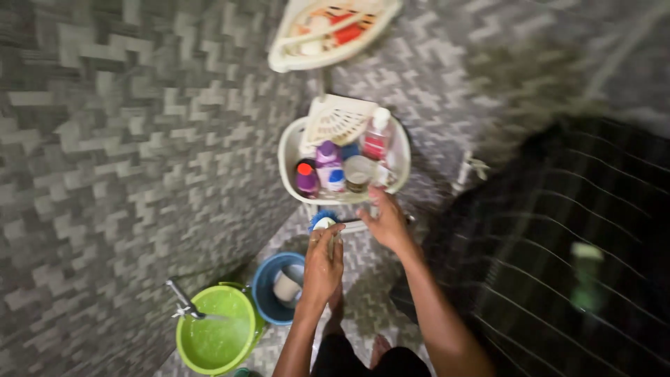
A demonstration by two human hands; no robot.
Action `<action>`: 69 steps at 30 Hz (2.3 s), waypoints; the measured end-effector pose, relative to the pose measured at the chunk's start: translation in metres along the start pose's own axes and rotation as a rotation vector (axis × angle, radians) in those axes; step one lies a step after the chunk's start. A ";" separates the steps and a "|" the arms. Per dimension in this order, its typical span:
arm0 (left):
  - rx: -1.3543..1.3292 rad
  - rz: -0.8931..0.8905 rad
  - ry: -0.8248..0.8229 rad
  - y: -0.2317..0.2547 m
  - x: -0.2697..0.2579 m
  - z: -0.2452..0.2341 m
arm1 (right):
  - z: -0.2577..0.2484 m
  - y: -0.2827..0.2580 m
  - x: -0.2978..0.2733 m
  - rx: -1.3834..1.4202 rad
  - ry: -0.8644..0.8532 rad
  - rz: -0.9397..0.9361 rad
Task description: Cleaning a toilet and bathroom area using detergent, brushes, and sponges.
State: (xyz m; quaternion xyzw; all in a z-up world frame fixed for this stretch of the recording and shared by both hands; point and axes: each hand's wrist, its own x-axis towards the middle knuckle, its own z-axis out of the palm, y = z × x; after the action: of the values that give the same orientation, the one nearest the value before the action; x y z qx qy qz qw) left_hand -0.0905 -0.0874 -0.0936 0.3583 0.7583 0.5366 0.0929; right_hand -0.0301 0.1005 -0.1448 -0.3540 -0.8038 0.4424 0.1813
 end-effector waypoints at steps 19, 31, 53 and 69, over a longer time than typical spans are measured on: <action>0.194 -0.170 -0.157 -0.131 0.159 -0.033 | 0.141 0.079 0.228 -0.176 -0.059 -0.178; 0.062 -0.258 -0.189 -0.105 0.171 -0.030 | 0.096 0.035 0.195 -0.051 -0.066 -0.377; -0.231 0.433 -0.383 0.158 0.142 0.100 | -0.257 -0.149 -0.030 -0.321 1.019 -0.042; -0.330 0.515 -0.612 0.221 0.093 0.223 | -0.340 -0.063 -0.057 -0.524 1.237 0.584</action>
State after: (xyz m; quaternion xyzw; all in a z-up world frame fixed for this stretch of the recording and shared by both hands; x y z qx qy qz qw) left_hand 0.0574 0.1759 0.0332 0.6589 0.4858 0.5252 0.2324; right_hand 0.1889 0.2350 0.0940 -0.7707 -0.5067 -0.0149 0.3861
